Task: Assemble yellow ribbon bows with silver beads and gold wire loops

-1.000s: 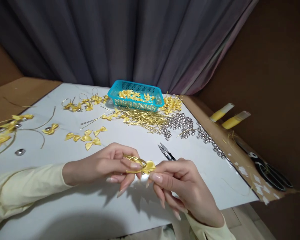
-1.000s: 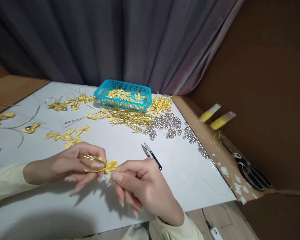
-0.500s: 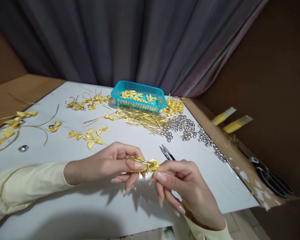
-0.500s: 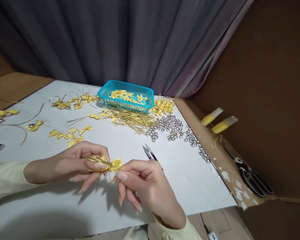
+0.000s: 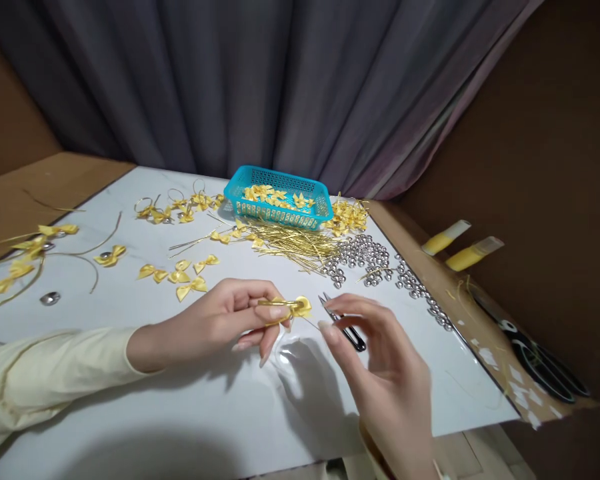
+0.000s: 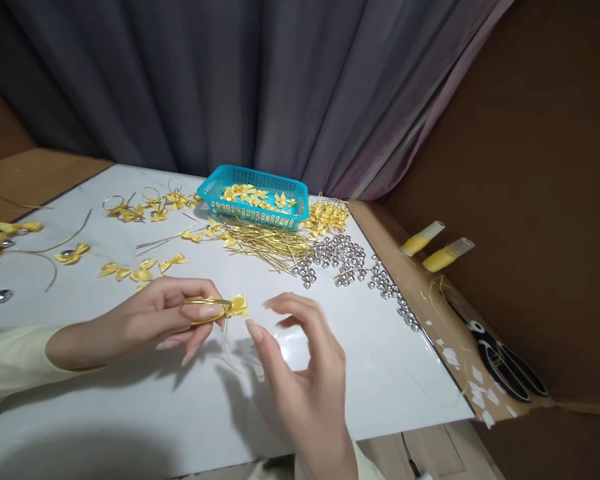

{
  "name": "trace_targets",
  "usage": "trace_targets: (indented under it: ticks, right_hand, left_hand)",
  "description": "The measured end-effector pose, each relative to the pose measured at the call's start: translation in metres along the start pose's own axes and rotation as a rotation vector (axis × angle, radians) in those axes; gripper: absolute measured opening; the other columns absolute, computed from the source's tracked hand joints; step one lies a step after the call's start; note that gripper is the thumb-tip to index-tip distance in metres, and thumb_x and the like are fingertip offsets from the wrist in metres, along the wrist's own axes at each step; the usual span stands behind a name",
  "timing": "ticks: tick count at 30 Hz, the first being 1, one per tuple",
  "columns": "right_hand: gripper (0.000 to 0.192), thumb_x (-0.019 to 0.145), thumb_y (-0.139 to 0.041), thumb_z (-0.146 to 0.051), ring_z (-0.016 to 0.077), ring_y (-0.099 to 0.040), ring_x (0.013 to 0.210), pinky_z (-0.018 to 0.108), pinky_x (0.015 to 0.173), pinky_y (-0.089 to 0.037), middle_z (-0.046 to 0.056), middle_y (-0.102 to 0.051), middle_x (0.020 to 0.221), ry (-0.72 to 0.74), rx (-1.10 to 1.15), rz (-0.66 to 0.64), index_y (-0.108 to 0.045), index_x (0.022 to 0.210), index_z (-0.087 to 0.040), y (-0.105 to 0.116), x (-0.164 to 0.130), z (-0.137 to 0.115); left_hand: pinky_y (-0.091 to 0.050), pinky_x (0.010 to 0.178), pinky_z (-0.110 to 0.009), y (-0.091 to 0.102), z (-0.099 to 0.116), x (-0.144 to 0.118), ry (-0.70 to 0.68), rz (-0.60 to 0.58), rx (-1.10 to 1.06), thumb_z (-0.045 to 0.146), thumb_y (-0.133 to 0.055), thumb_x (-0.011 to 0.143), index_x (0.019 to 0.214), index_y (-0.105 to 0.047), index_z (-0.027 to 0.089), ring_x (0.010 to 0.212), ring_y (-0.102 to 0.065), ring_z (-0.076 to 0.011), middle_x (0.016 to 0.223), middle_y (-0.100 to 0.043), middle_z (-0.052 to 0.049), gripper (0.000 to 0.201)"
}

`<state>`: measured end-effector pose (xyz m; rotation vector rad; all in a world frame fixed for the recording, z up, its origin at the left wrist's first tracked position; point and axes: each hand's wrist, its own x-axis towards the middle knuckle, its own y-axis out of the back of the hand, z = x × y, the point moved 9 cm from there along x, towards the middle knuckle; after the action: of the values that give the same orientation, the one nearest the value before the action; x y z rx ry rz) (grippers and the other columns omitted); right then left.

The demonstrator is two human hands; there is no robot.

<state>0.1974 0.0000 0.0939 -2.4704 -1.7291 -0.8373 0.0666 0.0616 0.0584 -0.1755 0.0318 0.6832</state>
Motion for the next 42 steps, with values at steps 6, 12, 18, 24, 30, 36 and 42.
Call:
trace_targets:
  ticks: [6, 12, 18, 24, 30, 36, 42]
  right_hand:
    - [0.014, 0.082, -0.060, -0.014, 0.0106, -0.047, 0.056, 0.022, 0.054, -0.042, 0.000, -0.054, 0.065, 0.168, -0.184, -0.149, -0.064, 0.095, -0.016, -0.025, -0.018, -0.011]
    - [0.027, 0.086, -0.056, -0.035, 0.0063, -0.036, 0.044, 0.019, 0.044, -0.031, -0.005, -0.043, 0.050, -0.328, 0.040, -0.384, -0.067, 0.094, -0.011, -0.052, -0.021, 0.029]
    - [0.032, 0.086, -0.054, -0.046, 0.0048, -0.031, 0.041, 0.017, 0.042, -0.024, -0.008, -0.036, 0.046, -0.573, 0.300, -0.513, -0.055, 0.080, -0.015, -0.060, -0.027, 0.029]
    - [0.028, 0.094, -0.039, -0.040, 0.0076, -0.030, 0.046, 0.019, 0.043, -0.022, -0.006, -0.035, 0.051, -0.311, 0.048, -0.554, -0.054, 0.086, -0.017, -0.056, -0.027, 0.011]
    - [0.020, 0.095, -0.034, -0.024, 0.0104, -0.044, 0.047, 0.020, 0.046, -0.033, -0.004, -0.043, 0.054, 0.065, -0.272, -0.536, -0.049, 0.082, -0.020, -0.058, -0.027, -0.013]
    - [0.018, 0.090, -0.033, -0.017, 0.0130, -0.049, 0.043, 0.022, 0.045, -0.035, -0.003, -0.047, 0.049, 0.292, -0.384, -0.457, -0.043, 0.076, -0.021, -0.061, -0.027, -0.026]
    - [0.019, 0.084, -0.029, -0.010, 0.0123, -0.033, 0.039, 0.024, 0.042, -0.024, -0.004, -0.043, 0.047, 0.386, -0.468, -0.530, -0.046, 0.082, -0.018, -0.070, -0.032, -0.023]
  left_hand:
    - [-0.028, 0.044, -0.017, 0.002, -0.002, -0.001, -0.025, 0.024, 0.051, 0.030, -0.052, 0.088, 0.076, -0.053, 0.013, 0.046, -0.036, -0.0056, 0.056, -0.058, 0.003, 0.021]
    - [-0.029, 0.044, -0.017, -0.002, 0.000, -0.004, -0.078, 0.009, 0.104, 0.032, -0.050, 0.090, 0.079, -0.054, 0.014, 0.047, -0.039, -0.0060, 0.057, -0.057, 0.003, 0.021]
    - [-0.031, 0.045, -0.017, 0.002, 0.003, -0.005, -0.105, 0.050, 0.312, 0.032, -0.047, 0.091, 0.078, -0.055, 0.015, 0.048, -0.042, -0.0064, 0.058, -0.056, 0.004, 0.023]
    - [-0.034, 0.048, -0.017, 0.002, 0.017, -0.009, -0.287, 0.113, 0.713, 0.026, -0.043, 0.091, 0.079, -0.055, 0.016, 0.050, -0.042, -0.0073, 0.059, -0.055, 0.003, 0.020]
    - [-0.037, 0.051, -0.017, -0.015, 0.027, -0.018, -0.516, 0.064, 0.924, 0.014, -0.040, 0.089, 0.085, -0.053, 0.017, 0.052, -0.048, -0.0088, 0.063, -0.055, 0.001, 0.014]
    - [-0.040, 0.054, -0.021, -0.021, 0.030, -0.022, -0.634, 0.045, 1.013, 0.009, -0.036, 0.086, 0.087, -0.054, 0.017, 0.055, -0.051, -0.0128, 0.064, -0.057, -0.002, 0.019]
    - [-0.043, 0.059, -0.022, -0.021, 0.028, -0.024, -0.679, 0.038, 1.056, 0.008, -0.035, 0.087, 0.094, -0.053, 0.017, 0.060, -0.053, -0.0141, 0.069, -0.060, -0.004, 0.021]
